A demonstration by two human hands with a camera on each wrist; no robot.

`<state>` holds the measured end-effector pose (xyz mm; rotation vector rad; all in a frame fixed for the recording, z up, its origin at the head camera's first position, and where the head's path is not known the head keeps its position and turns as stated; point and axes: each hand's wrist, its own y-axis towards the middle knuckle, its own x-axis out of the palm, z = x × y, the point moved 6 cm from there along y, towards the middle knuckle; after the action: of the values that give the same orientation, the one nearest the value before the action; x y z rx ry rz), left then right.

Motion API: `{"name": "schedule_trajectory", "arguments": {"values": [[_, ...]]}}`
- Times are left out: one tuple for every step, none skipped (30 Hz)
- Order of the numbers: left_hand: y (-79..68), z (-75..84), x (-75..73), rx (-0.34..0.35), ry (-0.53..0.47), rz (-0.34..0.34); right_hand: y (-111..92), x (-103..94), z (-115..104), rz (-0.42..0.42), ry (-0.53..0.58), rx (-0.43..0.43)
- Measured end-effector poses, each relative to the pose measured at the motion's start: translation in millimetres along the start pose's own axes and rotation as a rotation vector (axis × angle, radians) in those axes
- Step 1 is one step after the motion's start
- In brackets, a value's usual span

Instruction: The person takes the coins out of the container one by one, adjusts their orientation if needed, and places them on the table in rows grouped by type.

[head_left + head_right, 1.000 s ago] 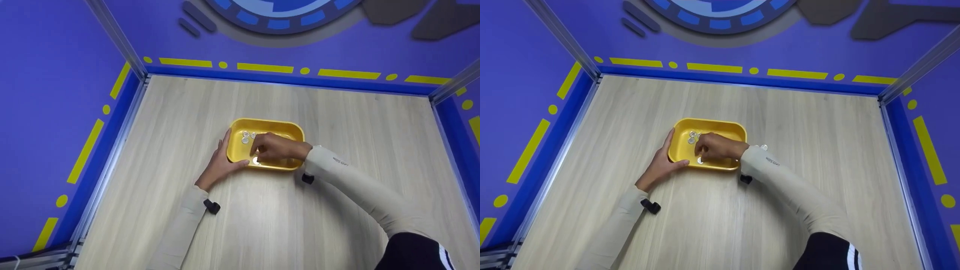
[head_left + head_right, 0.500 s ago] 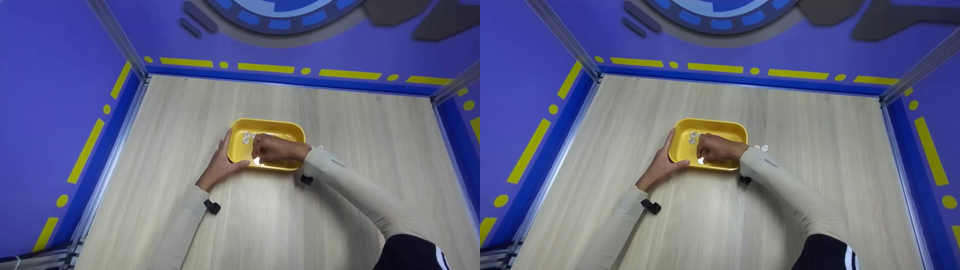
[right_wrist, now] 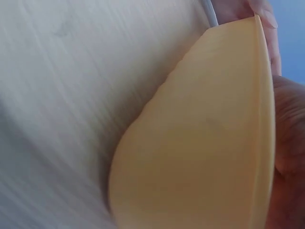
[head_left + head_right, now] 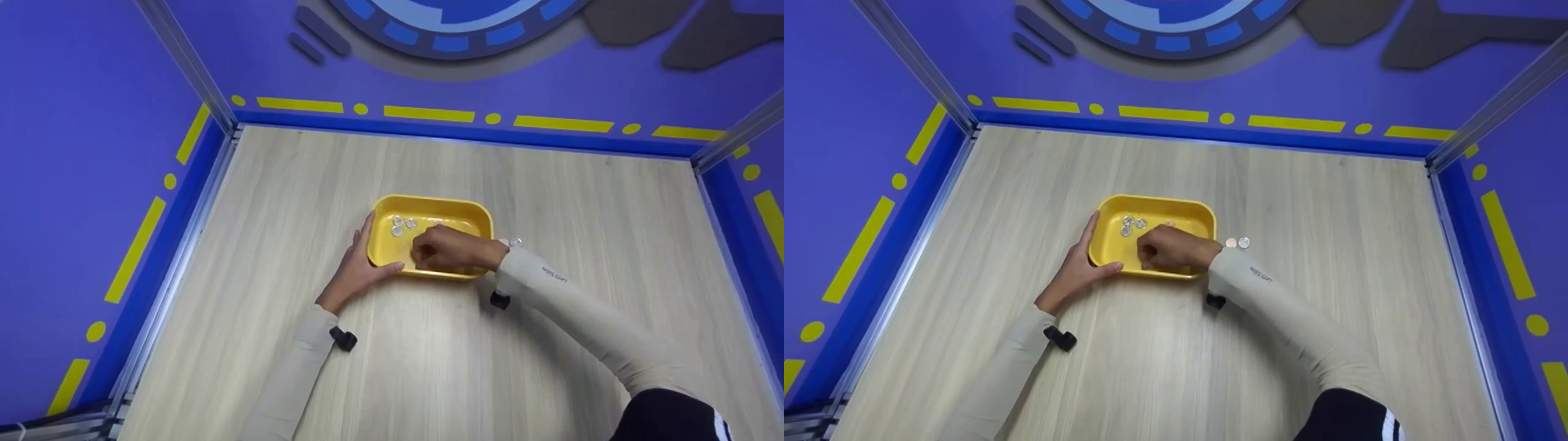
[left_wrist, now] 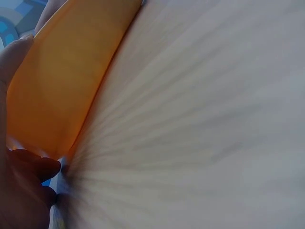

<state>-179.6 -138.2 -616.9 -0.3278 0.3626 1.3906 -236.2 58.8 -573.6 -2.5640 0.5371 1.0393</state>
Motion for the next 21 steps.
{"name": "schedule_trajectory", "arguments": {"values": [[-0.3, 0.3, -0.2, 0.001, 0.002, -0.001, -2.1, -0.1, 1.5, -0.004, 0.035, 0.016], [-0.4, 0.5, -0.3, 0.002, 0.003, -0.001, -4.4, -0.7, 2.9, -0.004, 0.068, 0.028], [-0.5, 0.8, -0.3, 0.004, 0.003, -0.003, -7.1, -2.2, 4.6, 0.004, 0.09, 0.044], [-0.5, 1.1, -0.4, 0.004, 0.003, -0.004, -10.3, -4.2, 6.3, 0.016, 0.115, 0.062], [-0.6, 1.5, -0.4, 0.005, 0.003, -0.005, -13.6, -6.8, 7.3, 0.031, 0.139, 0.076], [-0.5, 2.0, -0.6, 0.007, 0.003, -0.004, -17.1, -9.8, 8.3, 0.051, 0.157, 0.085], [-0.2, 1.9, -0.5, 0.007, 0.004, -0.003, -20.8, -12.7, 9.0, 0.072, 0.174, 0.095], [-0.1, 1.8, -0.5, 0.008, 0.003, -0.001, -25.0, -15.9, 9.8, 0.093, 0.185, 0.105], [0.2, 1.9, -0.5, 0.009, 0.002, 0.001, -29.2, -19.2, 10.3, 0.116, 0.192, 0.113], [0.3, 2.1, -0.5, 0.011, 0.003, 0.003, -33.5, -22.5, 10.5, 0.136, 0.206, 0.116], [0.6, 2.2, -0.5, 0.013, 0.003, 0.004, -37.7, -25.9, 10.3, 0.157, 0.214, 0.116], [0.8, 2.1, -0.5, 0.014, 0.002, 0.004, -42.1, -29.3, 10.2, 0.176, 0.219, 0.119], [0.9, 2.2, -0.4, 0.015, 0.001, 0.004, -46.4, -32.5, 10.4, 0.194, 0.225, 0.121], [1.0, 2.3, -0.4, 0.017, 0.0, 0.004, -50.9, -35.9, 10.3, 0.213, 0.227, 0.121], [1.1, 2.3, -0.3, 0.017, 0.0, 0.003, -54.9, -38.7, 10.6, 0.231, 0.229, 0.123], [1.0, 2.2, -0.2, 0.016, 0.0, 0.001, -58.9, -41.3, 11.2, 0.247, 0.232, 0.126], [1.0, 1.6, -0.1, 0.014, 0.0, 0.0, -63.0, -43.7, 11.5, 0.26, 0.233, 0.135], [0.8, 1.3, -0.3, 0.012, -0.003, 0.0, -67.0, -45.8, 12.0, 0.271, 0.234, 0.145], [0.5, 1.0, -0.4, 0.01, -0.003, 0.0, -71.0, -47.7, 12.5, 0.281, 0.237, 0.156], [0.3, 0.6, -0.6, 0.007, -0.004, 0.001, -74.6, -49.2, 12.7, 0.289, 0.239, 0.166], [0.0, 0.1, -0.8, 0.006, -0.004, 0.002, -78.0, -50.4, 13.0, 0.295, 0.241, 0.177]]}}
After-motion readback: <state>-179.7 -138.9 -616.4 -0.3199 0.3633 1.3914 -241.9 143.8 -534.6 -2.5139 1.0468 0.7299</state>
